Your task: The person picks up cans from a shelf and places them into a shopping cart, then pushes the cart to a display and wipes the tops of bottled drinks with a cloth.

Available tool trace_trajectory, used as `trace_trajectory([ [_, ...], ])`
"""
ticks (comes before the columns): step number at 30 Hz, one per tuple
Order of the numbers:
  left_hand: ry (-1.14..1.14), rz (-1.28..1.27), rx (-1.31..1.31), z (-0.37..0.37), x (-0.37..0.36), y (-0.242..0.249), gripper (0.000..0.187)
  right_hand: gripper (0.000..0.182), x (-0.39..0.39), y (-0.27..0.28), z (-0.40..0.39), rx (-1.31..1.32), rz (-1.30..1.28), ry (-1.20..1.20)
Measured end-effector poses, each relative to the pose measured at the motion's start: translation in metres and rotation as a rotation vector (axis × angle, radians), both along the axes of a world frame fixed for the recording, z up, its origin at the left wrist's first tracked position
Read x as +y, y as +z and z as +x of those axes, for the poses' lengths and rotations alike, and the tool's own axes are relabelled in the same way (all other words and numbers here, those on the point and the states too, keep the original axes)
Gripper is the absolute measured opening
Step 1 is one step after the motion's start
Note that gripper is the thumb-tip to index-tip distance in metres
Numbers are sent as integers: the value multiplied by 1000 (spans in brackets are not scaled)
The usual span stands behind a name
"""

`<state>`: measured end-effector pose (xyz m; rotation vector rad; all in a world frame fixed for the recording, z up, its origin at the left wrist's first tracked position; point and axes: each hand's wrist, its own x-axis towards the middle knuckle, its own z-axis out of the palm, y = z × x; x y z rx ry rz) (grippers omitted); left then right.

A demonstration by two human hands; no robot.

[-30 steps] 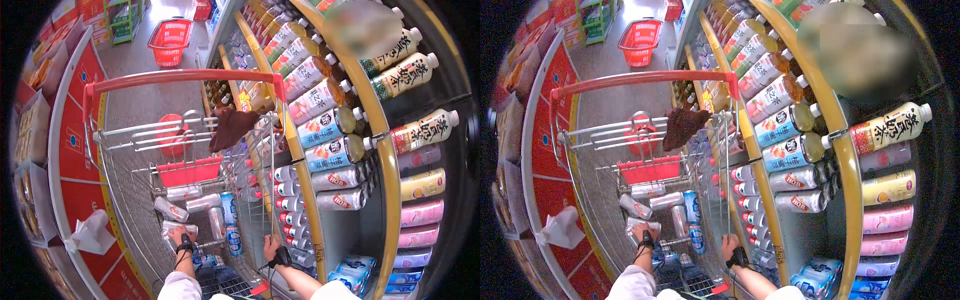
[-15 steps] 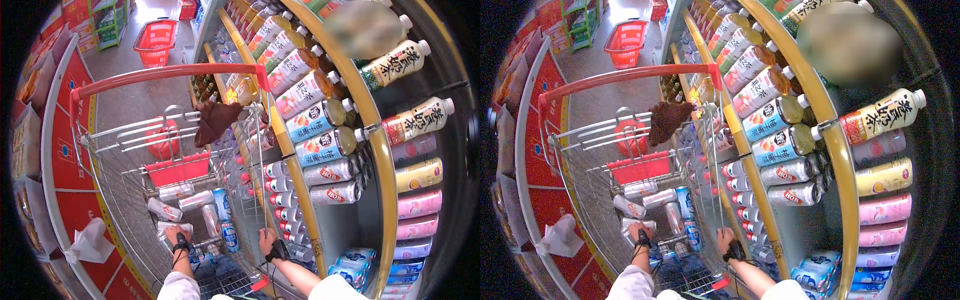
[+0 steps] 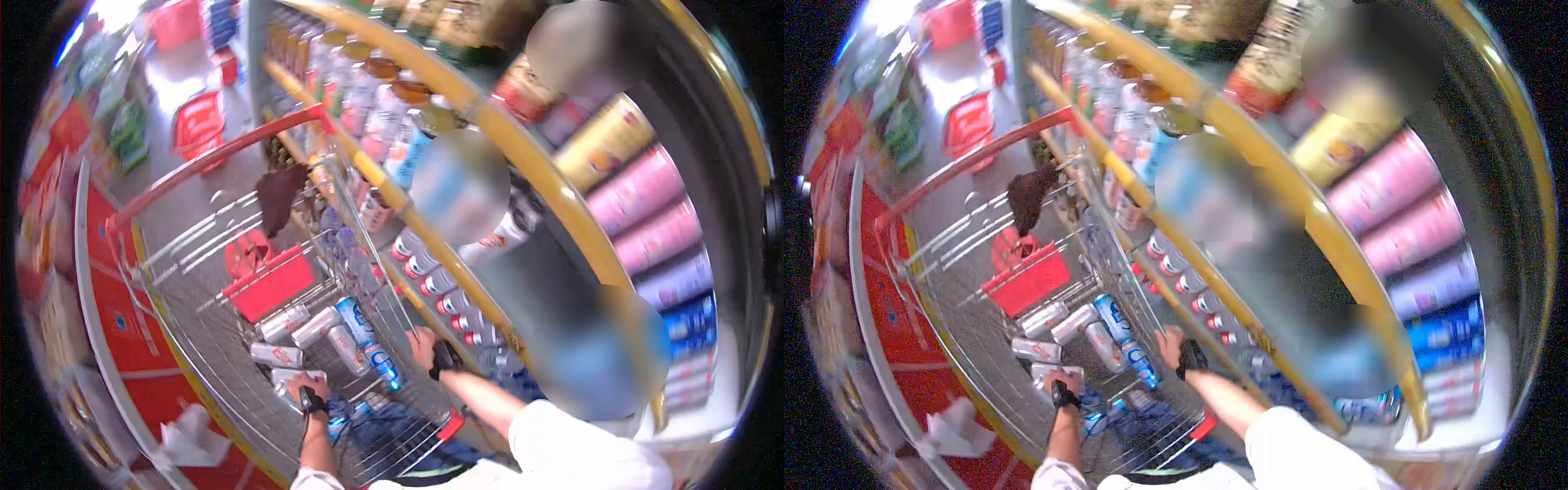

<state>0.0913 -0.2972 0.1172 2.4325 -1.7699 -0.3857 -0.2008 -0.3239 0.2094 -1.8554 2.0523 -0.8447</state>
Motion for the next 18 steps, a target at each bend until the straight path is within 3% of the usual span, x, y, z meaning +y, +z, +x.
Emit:
trace_trajectory([
  [1, 51, 130, 44, -3, -8, 48, 27, 22, 0, 12, 4, -21, 23, -12],
  [3, 178, -97, 271, 3, 5, 57, 29, 31, 4, 1, 4, -106, 138, -60],
  [4, 242, -187, 329, 5, 7, 58, 29, 32, 6, 11, 9, -93, -75, -113],
  [5, 304, -278, 583, 1, 19, 93, 28, 33, 18, 39, 10, -20, -251, -164],
  [6, 361, -237, 579, -6, 20, 133, 28, 34, 29, 50, 7, -106, -210, -132],
  [8, 495, -281, 1159, -17, 24, 161, 28, 36, 52, 77, -2, -261, -118, -43],
  [9, 482, -295, 1241, -30, 23, 180, 26, 38, 66, 91, -7, -315, 59, 17],
  [11, 472, -327, 1415, -64, 19, 222, 24, 41, 86, 112, -15, -848, 299, 75],
  [12, 408, -215, 1519, -80, 22, 237, 21, 42, 96, 132, -22, -1092, 427, 109],
  [13, 427, -227, 1581, -103, 21, 245, 21, 42, 105, 162, -24, -1308, 491, 5],
  [16, 481, -110, 1707, -169, 20, 270, 23, 45, 122, 191, -40, -1606, 372, -100],
  [18, 332, -122, 1640, -206, 25, 267, 23, 50, 122, 200, -56, -1510, 228, -208],
])
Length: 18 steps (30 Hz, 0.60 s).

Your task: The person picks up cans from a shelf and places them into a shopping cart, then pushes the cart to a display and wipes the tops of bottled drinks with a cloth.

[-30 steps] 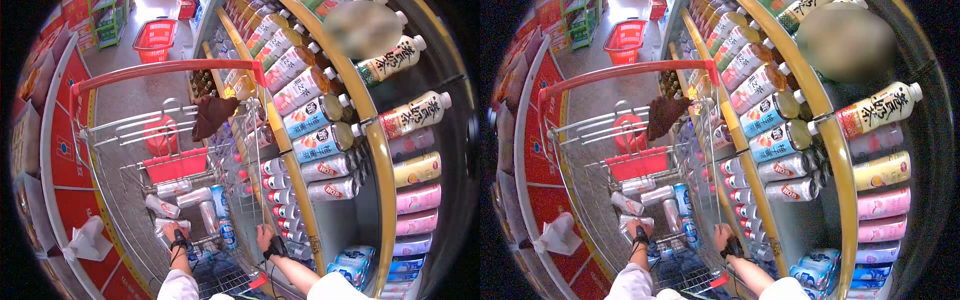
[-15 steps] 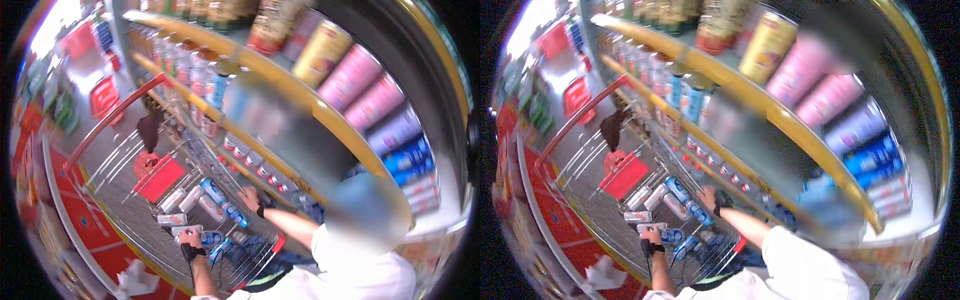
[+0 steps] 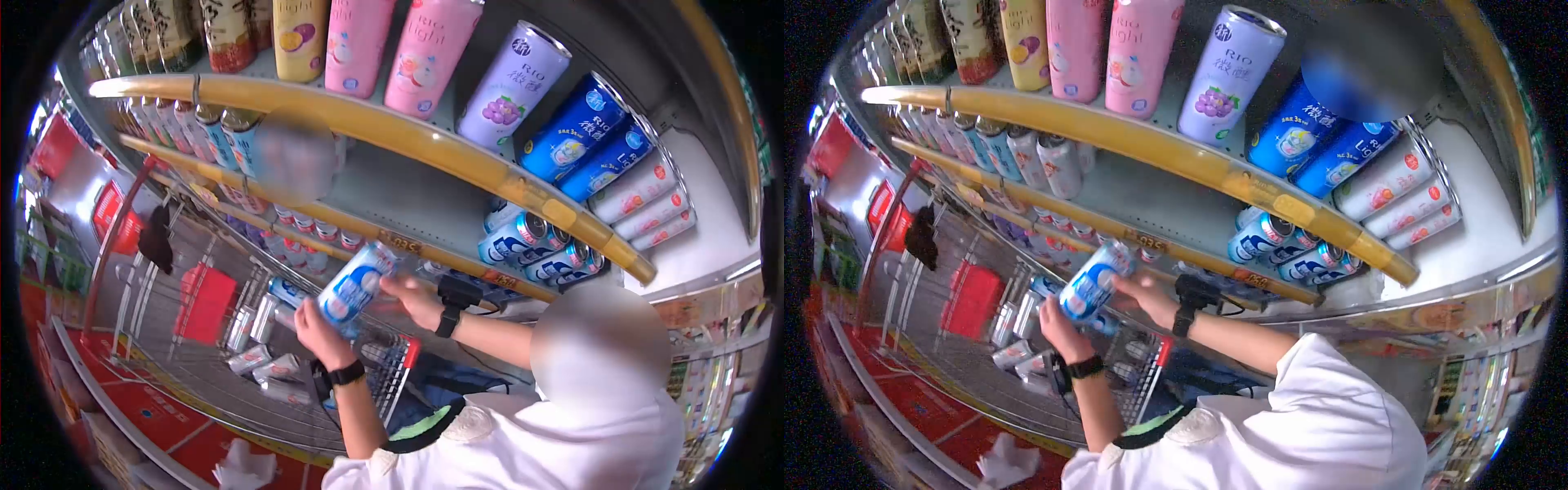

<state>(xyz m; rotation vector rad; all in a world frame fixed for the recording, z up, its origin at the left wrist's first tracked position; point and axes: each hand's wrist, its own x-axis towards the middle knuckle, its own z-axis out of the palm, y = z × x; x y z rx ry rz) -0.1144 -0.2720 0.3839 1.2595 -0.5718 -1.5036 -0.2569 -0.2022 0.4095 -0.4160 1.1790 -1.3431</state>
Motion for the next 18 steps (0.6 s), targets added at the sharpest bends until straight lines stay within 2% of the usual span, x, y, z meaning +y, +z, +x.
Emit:
trace_trajectory([
  [3, -44, -59, 15, -52, 12, 5, 22, 51, 0, 20, -25, 50, 19, -224],
  [7, -278, -186, 67, -85, 20, 15, 24, 50, -7, 50, -61, 230, 29, -356],
  [10, -470, -348, 107, -108, 15, 6, 38, 47, -11, 62, -82, 243, -1, -501],
  [11, -544, -525, -99, -113, 8, -9, 53, 47, -14, 70, -85, 284, -28, -552],
  [12, -561, -711, -316, -115, 5, 11, 63, 47, -13, 75, -88, 328, -51, -603],
  [13, -585, -794, -380, -122, 3, 18, 65, 43, -15, 76, -91, 346, -112, -686],
  [16, -630, -1032, -476, -152, -4, 32, 73, 36, -17, 72, -105, 422, -246, -701],
  [18, -679, -974, -409, -177, -7, 31, 77, 28, -16, 73, -102, 436, -297, -732],
])
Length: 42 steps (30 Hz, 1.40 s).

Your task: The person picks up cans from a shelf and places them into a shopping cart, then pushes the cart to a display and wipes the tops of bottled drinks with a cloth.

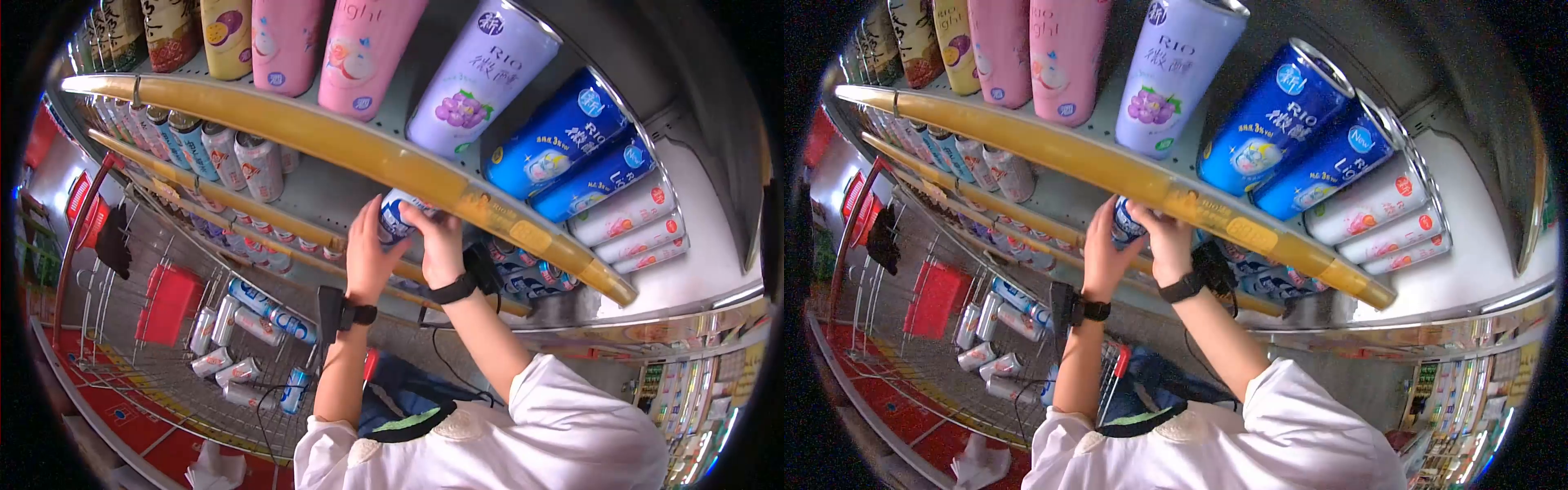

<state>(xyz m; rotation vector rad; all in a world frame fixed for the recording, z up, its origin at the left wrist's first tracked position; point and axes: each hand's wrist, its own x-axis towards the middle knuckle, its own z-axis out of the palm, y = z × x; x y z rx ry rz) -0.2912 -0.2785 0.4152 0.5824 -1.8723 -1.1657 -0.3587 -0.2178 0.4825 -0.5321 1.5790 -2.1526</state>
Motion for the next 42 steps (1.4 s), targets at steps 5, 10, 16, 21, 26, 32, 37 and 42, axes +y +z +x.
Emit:
trace_trajectory([
  [5, -137, 90, -18, -33, 2, -10, 72, 37, 6, 5, 0, 94, 118, -60],
  [10, -137, 196, -33, -49, 21, -32, 66, 43, 14, -8, -2, 149, 236, -87],
  [16, -214, 160, -29, -49, 20, -26, 63, 28, 23, -5, 0, 701, 420, -224],
  [21, -262, 63, -25, -42, 26, -27, 75, 24, 28, 5, 0, 592, 455, -186],
  [26, -304, 72, -74, -51, 28, -33, 72, 19, 26, 20, 4, 545, 475, -233],
  [32, -375, 189, -28, -60, 38, -37, 63, 25, 21, 16, 9, 668, 440, -224],
  [37, -243, 116, 111, -30, 37, -34, 69, 27, 15, 22, 24, 583, 457, -141],
  [42, 297, 500, 187, 74, 19, -37, 33, 24, -6, 5, 60, 413, 183, 91],
])
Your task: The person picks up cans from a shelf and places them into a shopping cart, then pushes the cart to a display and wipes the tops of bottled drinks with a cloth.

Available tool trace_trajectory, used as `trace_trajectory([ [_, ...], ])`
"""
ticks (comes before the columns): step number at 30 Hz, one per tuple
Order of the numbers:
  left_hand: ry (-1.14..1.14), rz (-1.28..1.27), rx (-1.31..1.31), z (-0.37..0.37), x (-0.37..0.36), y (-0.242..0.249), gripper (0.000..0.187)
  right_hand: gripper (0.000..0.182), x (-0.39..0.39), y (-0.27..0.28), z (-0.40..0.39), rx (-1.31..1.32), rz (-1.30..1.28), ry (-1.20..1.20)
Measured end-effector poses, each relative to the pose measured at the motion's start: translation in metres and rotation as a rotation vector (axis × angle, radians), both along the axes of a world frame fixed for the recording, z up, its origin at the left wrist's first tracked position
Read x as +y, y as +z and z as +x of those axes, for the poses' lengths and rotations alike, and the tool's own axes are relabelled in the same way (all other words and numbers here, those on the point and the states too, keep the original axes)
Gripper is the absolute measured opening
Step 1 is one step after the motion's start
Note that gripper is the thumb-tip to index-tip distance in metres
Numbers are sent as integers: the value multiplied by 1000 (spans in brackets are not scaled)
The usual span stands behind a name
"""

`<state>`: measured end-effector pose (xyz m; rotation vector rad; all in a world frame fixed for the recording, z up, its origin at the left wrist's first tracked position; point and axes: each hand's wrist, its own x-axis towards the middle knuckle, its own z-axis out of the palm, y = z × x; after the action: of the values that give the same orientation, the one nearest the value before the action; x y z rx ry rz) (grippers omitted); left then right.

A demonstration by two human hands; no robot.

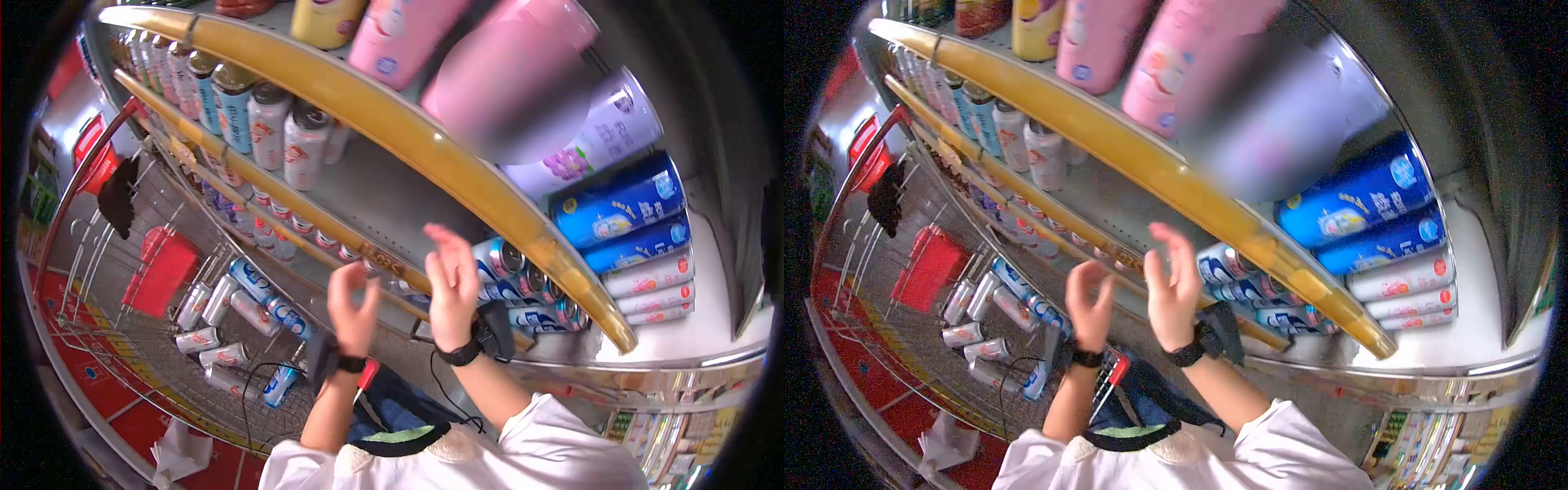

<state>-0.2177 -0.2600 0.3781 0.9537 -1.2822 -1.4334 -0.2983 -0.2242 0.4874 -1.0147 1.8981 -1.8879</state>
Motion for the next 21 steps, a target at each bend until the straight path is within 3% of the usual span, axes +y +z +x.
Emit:
trace_trajectory([
  [4, 411, 187, -209, 96, -21, -94, 25, 14, -22, -57, 50, -234, 186, 368],
  [5, 463, 196, -338, 121, -24, -125, 28, 14, -27, -72, 63, -342, 361, 451],
  [7, 516, 242, -658, 173, -21, -196, 37, 20, -37, -134, 89, -19, 440, 515],
  [9, 506, 315, -963, 208, -8, -249, 47, 41, -45, -176, 114, 476, 462, 401],
  [11, 481, 399, -1193, 229, 5, -288, 56, 50, -46, -226, 122, 748, 461, 303],
  [12, 481, 225, -1351, 241, 27, -341, 62, 52, -46, -241, 122, 829, 509, 296],
  [14, 7, 440, -1323, 257, 40, -323, 59, 54, -46, -249, 124, 873, 620, 322],
  [16, -60, 618, -1262, 273, 108, -481, 55, 54, -47, -245, 121, 804, 751, 380],
  [18, -227, 716, -1207, 268, 104, -425, 55, 54, -39, -261, 114, 833, 693, 375],
  [21, -212, 727, -1178, 259, 100, -401, 55, 51, -41, -262, 115, 710, 777, 398],
])
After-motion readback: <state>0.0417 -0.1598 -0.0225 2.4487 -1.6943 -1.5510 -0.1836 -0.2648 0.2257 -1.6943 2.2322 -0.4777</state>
